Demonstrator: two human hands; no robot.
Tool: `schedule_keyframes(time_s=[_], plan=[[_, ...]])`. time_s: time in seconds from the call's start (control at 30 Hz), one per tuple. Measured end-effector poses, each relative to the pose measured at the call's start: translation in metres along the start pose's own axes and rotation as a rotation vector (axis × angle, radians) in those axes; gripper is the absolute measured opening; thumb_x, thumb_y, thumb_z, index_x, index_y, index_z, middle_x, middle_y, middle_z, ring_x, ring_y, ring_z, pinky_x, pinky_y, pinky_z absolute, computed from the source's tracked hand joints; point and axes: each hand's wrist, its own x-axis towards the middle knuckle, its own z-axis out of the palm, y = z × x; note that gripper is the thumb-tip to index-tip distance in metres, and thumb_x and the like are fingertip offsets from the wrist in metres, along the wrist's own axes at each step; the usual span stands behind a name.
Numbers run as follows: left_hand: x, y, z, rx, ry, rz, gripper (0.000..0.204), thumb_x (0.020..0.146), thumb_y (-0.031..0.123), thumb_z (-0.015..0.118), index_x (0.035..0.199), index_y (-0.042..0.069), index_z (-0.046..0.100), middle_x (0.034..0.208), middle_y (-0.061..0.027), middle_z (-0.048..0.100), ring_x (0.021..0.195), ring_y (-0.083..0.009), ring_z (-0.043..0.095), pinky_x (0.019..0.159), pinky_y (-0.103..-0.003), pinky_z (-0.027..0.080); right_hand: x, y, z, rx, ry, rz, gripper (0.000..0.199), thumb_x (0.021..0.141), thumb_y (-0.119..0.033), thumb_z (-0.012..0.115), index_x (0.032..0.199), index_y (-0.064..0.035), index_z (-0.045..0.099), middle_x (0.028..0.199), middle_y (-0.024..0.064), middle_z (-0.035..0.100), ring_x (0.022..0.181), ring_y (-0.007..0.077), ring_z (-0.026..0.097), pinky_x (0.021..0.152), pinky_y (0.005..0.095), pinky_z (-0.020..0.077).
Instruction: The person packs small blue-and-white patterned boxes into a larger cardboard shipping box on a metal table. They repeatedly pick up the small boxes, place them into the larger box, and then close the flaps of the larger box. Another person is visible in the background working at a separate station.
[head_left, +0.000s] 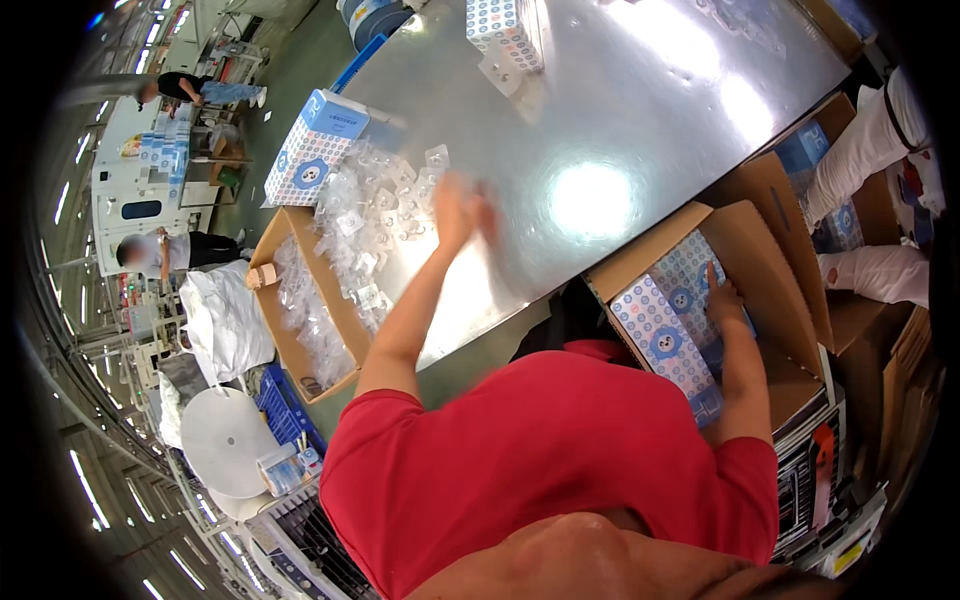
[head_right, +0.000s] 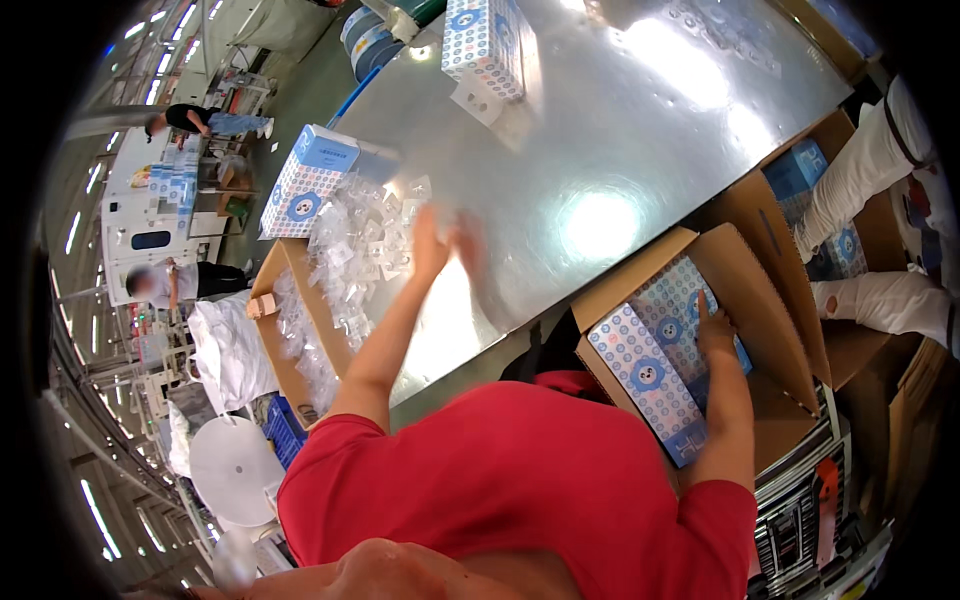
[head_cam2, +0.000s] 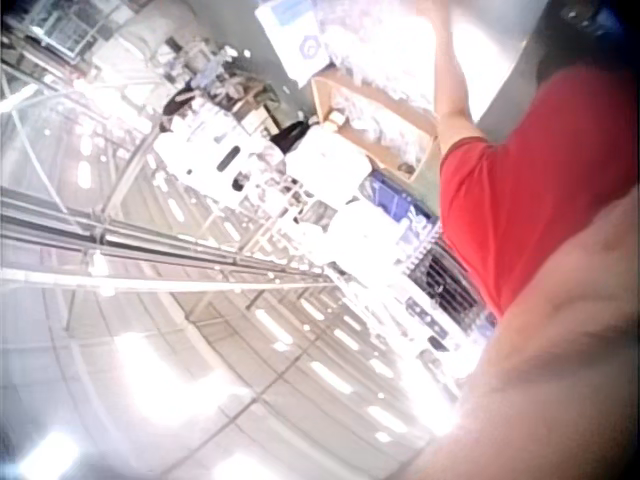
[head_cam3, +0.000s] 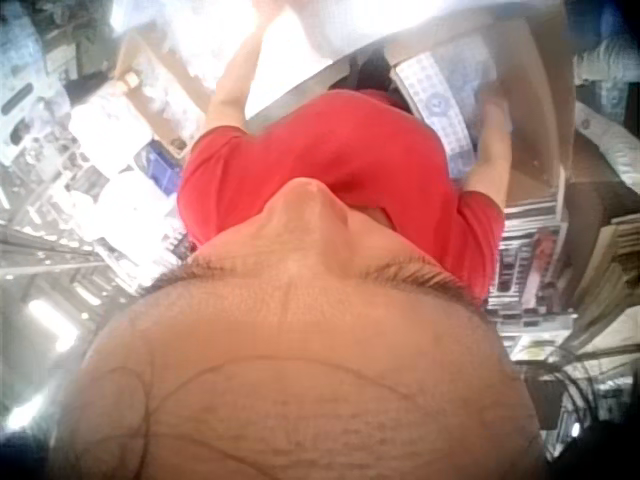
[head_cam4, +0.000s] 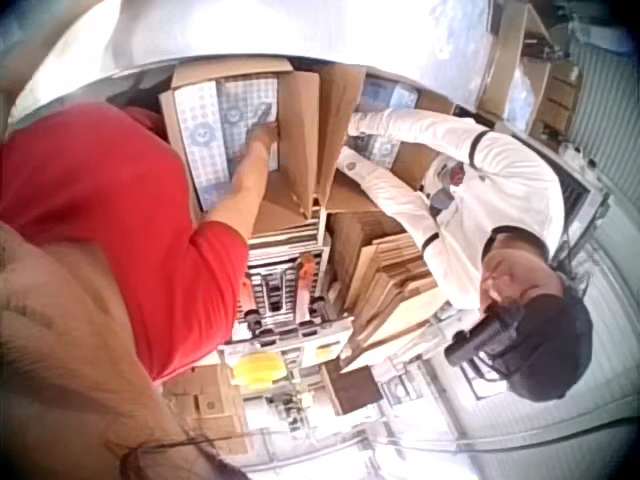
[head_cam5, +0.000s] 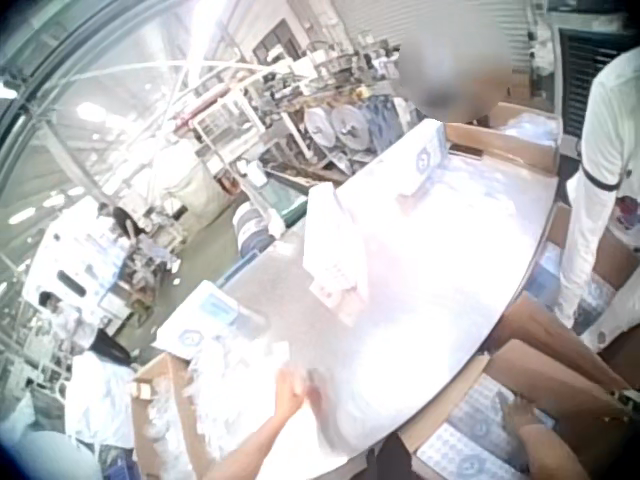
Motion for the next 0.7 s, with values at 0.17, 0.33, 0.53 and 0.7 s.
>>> schedule_keyframes(time_s=[0.17, 0.33, 0.53, 0.7], plan=[[0.049, -0.073, 0.002, 0.206, 0.268, -0.181, 0.048, 0.08, 0.015, 0.062, 0.121, -0.005, 0.049, 0.125, -0.0289, 0.046, 0.115, -0.0431, 0.044, 0.1, -0.048, 0.034, -0.019, 0.021, -0.013, 0.236, 0.435, -0.225, 0.054, 0.08, -0.018, 0.063, 0.131, -0.0076, 0.048, 0.125, 0.0222, 0.051, 0.112, 0.038, 0.052, 0.094, 0.0418, 0.0443], [0.042, 0.031, 0.059, 0.004, 0.161, -0.201, 0.041, 0.08, 0.011, 0.06, 0.12, 0.002, 0.053, 0.125, -0.0239, 0.047, 0.112, -0.0387, 0.046, 0.099, -0.048, 0.035, -0.076, -0.036, -0.085, 0.588, 0.821, -0.441, 0.037, 0.082, -0.008, 0.059, 0.119, -0.0026, 0.056, 0.12, 0.0173, 0.055, 0.109, 0.0354, 0.054, 0.092, 0.0388, 0.0445], [0.029, 0.091, 0.02, -0.258, -0.031, 0.114, 0.03, 0.082, 0.009, 0.056, 0.111, 0.005, 0.06, 0.121, -0.0212, 0.051, 0.108, -0.0393, 0.048, 0.094, -0.05, 0.038, -0.076, -0.136, -0.141, 0.548, 0.851, -0.809, 0.035, 0.078, -0.005, 0.063, 0.112, -0.001, 0.058, 0.116, 0.0175, 0.056, 0.107, 0.0344, 0.054, 0.09, 0.04, 0.045], [0.029, 0.053, -0.006, -0.047, 0.167, -0.141, 0.038, 0.081, 0.009, 0.056, 0.119, 0.005, 0.056, 0.122, -0.0241, 0.049, 0.113, -0.0409, 0.046, 0.097, -0.049, 0.036, -0.046, -0.229, -0.173, 0.386, 0.735, -1.006, 0.047, 0.077, -0.012, 0.067, 0.121, -0.0031, 0.053, 0.13, 0.0193, 0.047, 0.12, 0.0367, 0.044, 0.1, 0.0426, 0.0387]])
